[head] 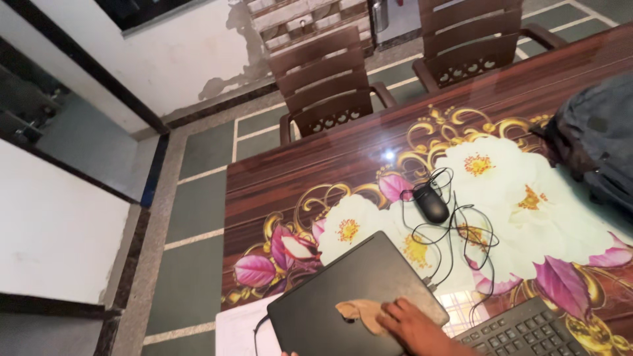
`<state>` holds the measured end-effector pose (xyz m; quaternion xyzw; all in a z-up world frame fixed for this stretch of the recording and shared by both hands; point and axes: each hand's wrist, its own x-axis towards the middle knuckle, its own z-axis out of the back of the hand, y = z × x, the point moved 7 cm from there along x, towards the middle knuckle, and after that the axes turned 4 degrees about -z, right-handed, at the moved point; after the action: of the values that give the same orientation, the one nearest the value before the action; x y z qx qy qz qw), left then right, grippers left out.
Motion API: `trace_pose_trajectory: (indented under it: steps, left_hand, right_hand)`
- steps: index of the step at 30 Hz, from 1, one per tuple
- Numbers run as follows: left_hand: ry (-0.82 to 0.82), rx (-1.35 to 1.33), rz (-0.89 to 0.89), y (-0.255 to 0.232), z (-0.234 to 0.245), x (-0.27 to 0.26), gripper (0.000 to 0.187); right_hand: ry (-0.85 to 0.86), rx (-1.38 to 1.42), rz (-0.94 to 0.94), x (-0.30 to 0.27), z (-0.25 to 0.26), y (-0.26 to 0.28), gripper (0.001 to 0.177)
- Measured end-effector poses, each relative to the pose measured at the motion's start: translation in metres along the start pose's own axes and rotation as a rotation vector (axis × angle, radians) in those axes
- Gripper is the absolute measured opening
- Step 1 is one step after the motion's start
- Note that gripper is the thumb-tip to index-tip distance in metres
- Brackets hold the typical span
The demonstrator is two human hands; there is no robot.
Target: The person wipes a laptop, keyboard, and papers on a table using a cloth. They then untangle a mouse cable and plug it into the laptop.
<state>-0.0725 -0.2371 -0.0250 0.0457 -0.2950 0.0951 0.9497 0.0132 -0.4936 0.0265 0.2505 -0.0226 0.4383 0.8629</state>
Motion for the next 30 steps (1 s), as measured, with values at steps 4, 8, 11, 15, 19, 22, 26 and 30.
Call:
trace_pose_trajectory:
  steps: [4,8,11,15,19,22,26,30]
  left_hand:
    - [0.253,-0.008,0.088,0.007,-0.008,0.002,0.091]
    - [0.546,-0.028,0.165,0.001,-0.033,0.008,0.093]
    - [0.75,-0.062,0.177,-0.022,-0.056,0.013,0.096]
    - [0.978,-0.094,0.145,-0.055,-0.077,0.01,0.1]
    - [1.108,-0.163,0.067,-0.086,-0.098,0.006,0.106]
    - [1.157,-0.232,0.003,-0.138,-0.095,0.002,0.111]
    - [1.113,-0.339,-0.025,-0.209,-0.077,0.006,0.119]
    - [1.028,-0.429,-0.027,-0.245,-0.06,0.038,0.12]
  right_hand:
    - [0.081,0.138,-0.005,-0.03,-0.05,-0.016,0.037]
    - [-0.069,0.073,-0.073,-0.039,-0.024,-0.035,0.037]
    - [-0.119,0.094,-0.306,-0.045,0.021,-0.061,0.038]
    - [-0.146,0.187,-0.608,-0.043,0.056,-0.088,0.04]
    - [-0.309,0.197,-0.738,-0.056,0.093,-0.121,0.037]
    - [-0.426,0.1,-0.823,-0.083,0.129,-0.152,0.033]
    - [-0.441,-0.065,-0.925,-0.116,0.172,-0.191,0.035]
    - [-0.429,-0.119,-0.977,-0.127,0.195,-0.215,0.037]
